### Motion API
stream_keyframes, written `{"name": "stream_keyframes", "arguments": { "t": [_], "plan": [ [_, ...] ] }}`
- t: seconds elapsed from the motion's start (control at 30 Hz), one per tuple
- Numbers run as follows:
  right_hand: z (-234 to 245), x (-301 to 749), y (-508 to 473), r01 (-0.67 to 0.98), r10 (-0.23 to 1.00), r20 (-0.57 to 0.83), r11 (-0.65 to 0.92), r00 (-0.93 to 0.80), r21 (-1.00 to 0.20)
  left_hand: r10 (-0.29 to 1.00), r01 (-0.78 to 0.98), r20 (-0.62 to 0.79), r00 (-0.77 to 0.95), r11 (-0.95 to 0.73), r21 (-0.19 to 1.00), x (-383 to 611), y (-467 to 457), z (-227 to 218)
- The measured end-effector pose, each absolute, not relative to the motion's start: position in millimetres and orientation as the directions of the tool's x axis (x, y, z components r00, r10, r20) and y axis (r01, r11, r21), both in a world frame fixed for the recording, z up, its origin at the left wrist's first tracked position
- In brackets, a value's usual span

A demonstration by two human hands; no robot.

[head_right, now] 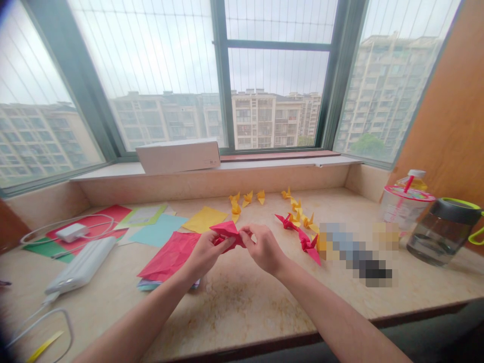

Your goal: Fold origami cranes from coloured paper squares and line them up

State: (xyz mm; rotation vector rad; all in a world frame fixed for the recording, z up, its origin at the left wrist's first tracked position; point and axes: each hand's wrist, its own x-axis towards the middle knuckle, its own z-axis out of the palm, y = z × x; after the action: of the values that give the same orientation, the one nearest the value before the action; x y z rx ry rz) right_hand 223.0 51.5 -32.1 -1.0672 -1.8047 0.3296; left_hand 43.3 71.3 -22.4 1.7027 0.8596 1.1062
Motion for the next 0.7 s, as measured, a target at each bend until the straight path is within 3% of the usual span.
{"name": "stream_keyframes", "arguments": {
  "t": [0.13,0.27,0.37,0.47,0.57,0.7],
  "plan": [
    [-32,219,54,0.271,0.908,0.409,0.418,-0.094,-0.867,0.876,0.013,0.324,0.357,-0.352,0.936,44,71,-25],
    [-35,220,59,0.161,0.928,0.348,0.366,-0.132,-0.916,0.88,-0.004,0.285,0.38,-0.307,0.952,44,69,-24],
    [-35,223,58,0.271,0.874,0.483,0.478,-0.052,-0.836,0.884,-0.081,0.25,0.394,-0.237,0.968,43,70,-24],
    [-34,225,55,0.423,0.77,0.627,0.61,-0.119,-0.67,0.901,-0.076,0.26,0.347,-0.249,0.965,43,73,-27],
    [-34,226,54,0.485,0.713,0.659,0.675,-0.238,-0.556,0.912,-0.047,0.28,0.298,-0.279,0.959,42,77,-32],
    [-35,231,56,0.588,0.669,0.695,0.683,-0.265,-0.433,0.893,0.049,0.321,0.314,-0.353,0.934,41,78,-36]
  ]
}}
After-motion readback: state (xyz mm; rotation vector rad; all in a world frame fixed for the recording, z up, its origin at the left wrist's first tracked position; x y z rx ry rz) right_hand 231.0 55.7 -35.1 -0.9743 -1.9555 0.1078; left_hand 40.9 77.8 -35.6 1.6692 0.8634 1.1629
